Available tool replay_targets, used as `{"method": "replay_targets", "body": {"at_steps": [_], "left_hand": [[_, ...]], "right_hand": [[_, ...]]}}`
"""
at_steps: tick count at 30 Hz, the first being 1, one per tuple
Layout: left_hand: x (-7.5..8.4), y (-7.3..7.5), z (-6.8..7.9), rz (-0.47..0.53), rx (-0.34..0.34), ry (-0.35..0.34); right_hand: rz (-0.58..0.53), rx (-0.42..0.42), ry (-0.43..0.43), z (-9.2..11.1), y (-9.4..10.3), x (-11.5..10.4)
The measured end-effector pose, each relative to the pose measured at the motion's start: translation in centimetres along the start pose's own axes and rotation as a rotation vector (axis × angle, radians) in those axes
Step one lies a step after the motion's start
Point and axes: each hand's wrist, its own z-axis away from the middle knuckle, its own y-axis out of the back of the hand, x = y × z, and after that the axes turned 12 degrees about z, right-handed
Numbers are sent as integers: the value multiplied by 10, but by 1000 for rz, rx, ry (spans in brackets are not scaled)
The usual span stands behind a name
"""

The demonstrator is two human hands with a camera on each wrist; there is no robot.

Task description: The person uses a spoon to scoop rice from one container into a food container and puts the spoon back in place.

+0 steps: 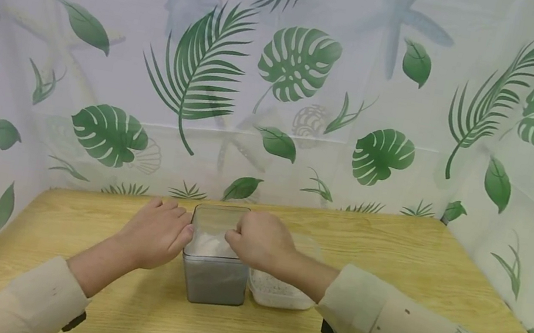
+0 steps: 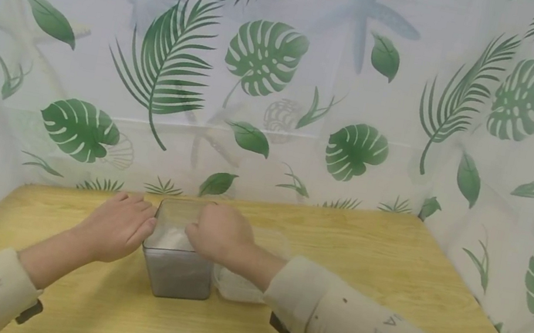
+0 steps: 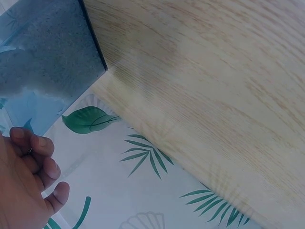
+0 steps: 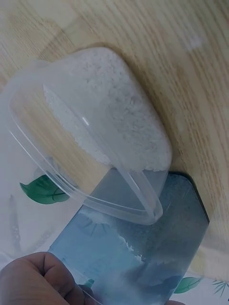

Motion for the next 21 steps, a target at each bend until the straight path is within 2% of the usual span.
{"method": "replay_targets", "body": {"at_steps": [11, 21], "left_hand": [[1, 2, 1, -5, 9, -10], [1, 2, 0, 4, 12, -19]], "right_hand": [[-54, 41, 35, 3, -2, 8], [-152, 74, -3, 8, -4, 18]]}}
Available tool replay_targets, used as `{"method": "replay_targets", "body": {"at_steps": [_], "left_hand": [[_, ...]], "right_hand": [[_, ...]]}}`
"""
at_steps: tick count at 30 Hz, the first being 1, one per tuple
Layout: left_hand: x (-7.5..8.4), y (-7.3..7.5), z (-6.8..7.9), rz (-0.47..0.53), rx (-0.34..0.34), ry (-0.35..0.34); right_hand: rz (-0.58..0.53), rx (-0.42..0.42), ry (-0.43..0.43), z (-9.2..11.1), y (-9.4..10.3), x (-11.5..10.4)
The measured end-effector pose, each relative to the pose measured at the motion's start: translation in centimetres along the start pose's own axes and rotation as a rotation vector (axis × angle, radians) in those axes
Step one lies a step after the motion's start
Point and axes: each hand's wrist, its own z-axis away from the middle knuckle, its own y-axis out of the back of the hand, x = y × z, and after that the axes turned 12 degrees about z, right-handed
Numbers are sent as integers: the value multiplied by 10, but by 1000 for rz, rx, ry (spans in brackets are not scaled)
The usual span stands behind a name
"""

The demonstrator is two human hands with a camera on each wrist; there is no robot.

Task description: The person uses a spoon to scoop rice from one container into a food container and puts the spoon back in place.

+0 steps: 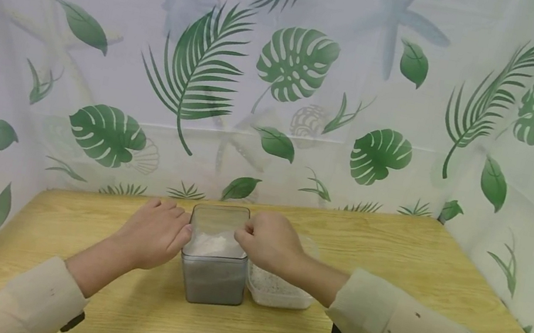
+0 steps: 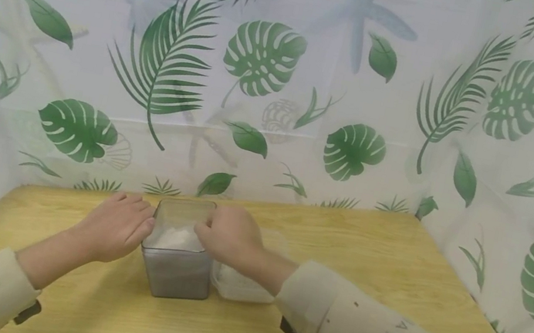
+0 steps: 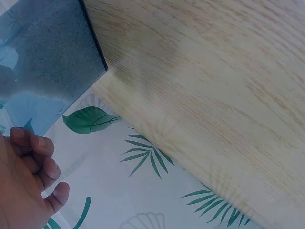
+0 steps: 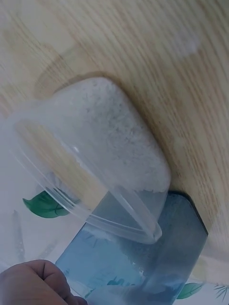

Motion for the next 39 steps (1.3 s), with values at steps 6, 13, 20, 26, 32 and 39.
{"method": "replay_targets", "body": {"at_steps": [6, 13, 20, 26, 32, 39], "left_hand": [[0, -1, -1, 3, -2, -1], [-1, -2, -1, 2, 7, -4], [-1, -2, -1, 3, 14, -6], [-1, 0, 0, 7, 6, -1], [-1, 0, -1, 9, 4, 2], [-1, -1, -1, 10, -1, 7]], "right_hand": [[-70, 18, -34, 4, -2, 4], [-111, 49, -33, 6, -5, 6], [-105, 67, -25, 5, 1, 5], [-97, 101, -19, 6, 7, 8], [-113, 149, -8, 8, 14, 19], [-131, 198, -44, 15, 19, 45]]}}
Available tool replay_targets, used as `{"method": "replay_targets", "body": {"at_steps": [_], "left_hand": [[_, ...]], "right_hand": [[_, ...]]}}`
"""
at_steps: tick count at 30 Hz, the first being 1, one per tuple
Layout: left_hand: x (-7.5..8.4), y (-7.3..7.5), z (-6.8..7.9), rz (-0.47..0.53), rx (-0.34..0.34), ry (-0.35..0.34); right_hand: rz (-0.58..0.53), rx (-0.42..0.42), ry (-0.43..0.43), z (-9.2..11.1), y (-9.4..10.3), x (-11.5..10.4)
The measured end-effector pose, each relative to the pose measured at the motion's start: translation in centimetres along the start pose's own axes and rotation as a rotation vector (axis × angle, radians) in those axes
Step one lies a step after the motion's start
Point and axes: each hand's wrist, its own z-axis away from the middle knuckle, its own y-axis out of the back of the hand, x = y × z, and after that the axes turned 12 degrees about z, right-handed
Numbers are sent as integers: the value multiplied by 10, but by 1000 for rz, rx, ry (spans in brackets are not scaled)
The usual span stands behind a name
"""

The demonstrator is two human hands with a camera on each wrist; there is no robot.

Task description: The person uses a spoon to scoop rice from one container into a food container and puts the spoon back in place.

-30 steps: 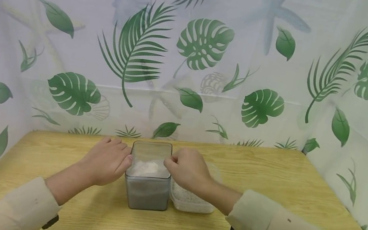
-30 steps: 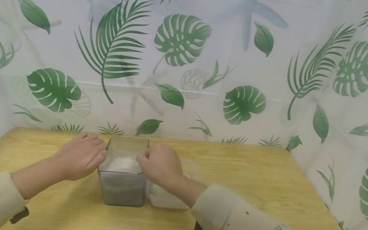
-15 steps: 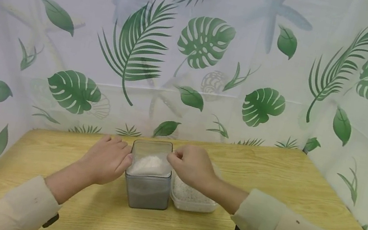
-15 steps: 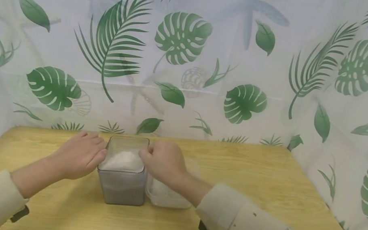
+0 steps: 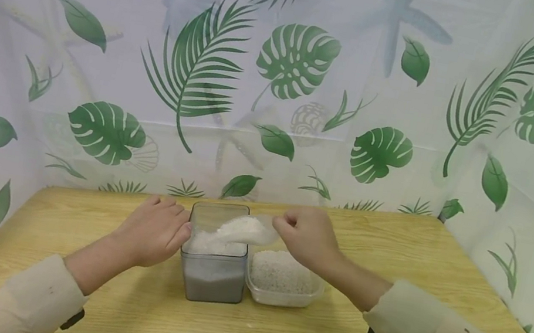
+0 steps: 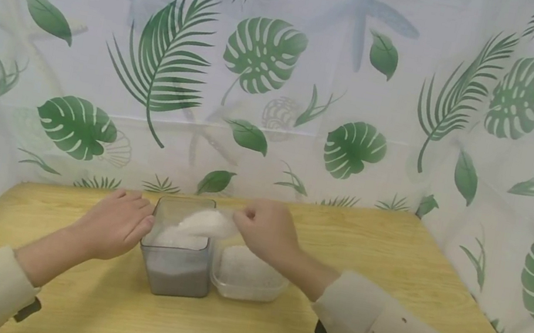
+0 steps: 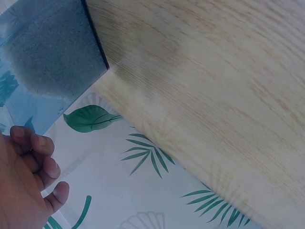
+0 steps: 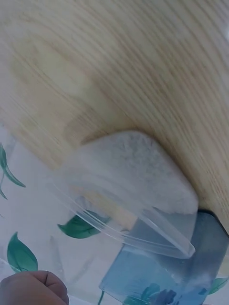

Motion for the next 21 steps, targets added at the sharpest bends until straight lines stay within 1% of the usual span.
{"method": "replay_targets", "body": {"at_steps": [9, 16, 21], "left_hand": [[-1, 0, 1, -11, 0, -4], [-1, 0, 1, -7, -9, 4], [-1, 1, 1, -5, -12, 3]], "right_hand": [[20, 73, -18, 9, 9, 23], [-17, 56, -78, 16, 16, 39], [-3, 75, -89, 23, 24, 50]]}}
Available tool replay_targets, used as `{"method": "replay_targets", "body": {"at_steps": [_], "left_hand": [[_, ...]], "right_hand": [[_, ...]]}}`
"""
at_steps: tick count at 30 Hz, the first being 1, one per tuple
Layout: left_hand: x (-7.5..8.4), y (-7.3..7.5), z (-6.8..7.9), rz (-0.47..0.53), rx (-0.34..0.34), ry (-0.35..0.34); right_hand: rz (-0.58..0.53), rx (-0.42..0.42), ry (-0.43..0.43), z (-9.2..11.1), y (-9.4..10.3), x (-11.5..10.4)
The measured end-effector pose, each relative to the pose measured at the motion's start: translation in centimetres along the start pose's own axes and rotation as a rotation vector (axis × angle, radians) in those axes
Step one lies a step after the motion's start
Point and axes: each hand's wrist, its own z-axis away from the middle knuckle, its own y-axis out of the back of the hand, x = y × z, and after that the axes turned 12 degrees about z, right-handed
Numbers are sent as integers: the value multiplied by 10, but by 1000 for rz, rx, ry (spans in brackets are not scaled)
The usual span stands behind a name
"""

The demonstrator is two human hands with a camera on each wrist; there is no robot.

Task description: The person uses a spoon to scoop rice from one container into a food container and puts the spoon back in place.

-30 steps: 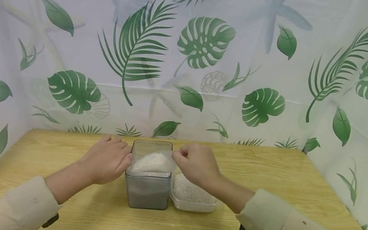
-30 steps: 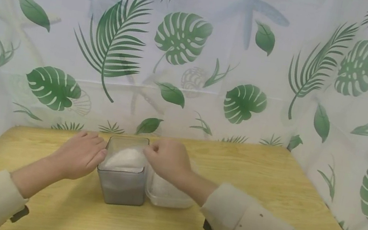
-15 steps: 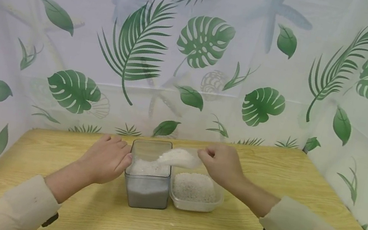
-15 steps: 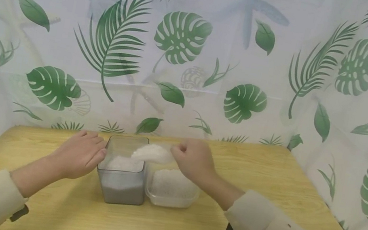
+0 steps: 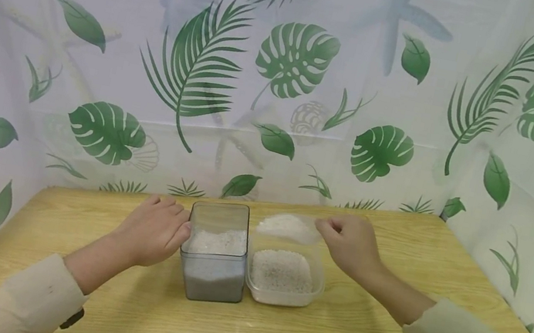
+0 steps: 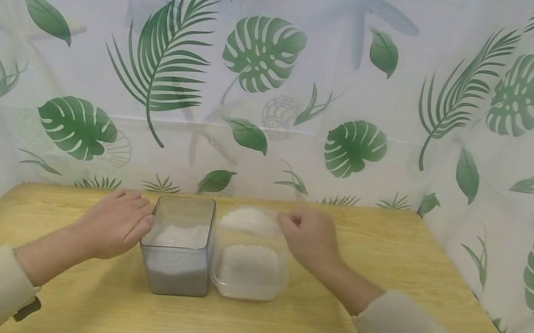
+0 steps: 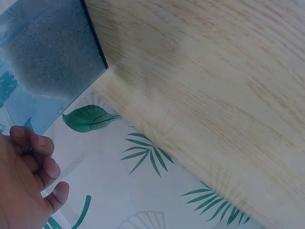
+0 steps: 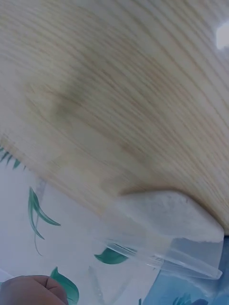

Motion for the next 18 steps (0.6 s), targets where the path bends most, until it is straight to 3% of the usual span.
{"method": "replay_targets", "body": {"at_steps": [6, 9, 12, 16, 18], "left_hand": [[0, 1, 1, -1, 1, -1], [0, 1, 1, 4, -5, 3], [1, 1, 1, 5, -5, 3], [0, 1, 0, -1, 9, -10], [0, 1, -1, -3, 10, -12]], "right_hand": [[97, -30, 48, 7, -1, 16], [212, -36, 164, 9, -4, 21], [382, 21, 414, 7, -5, 26], [588, 197, 898, -8, 3, 30], [640, 258, 1078, -18, 11, 28]]}}
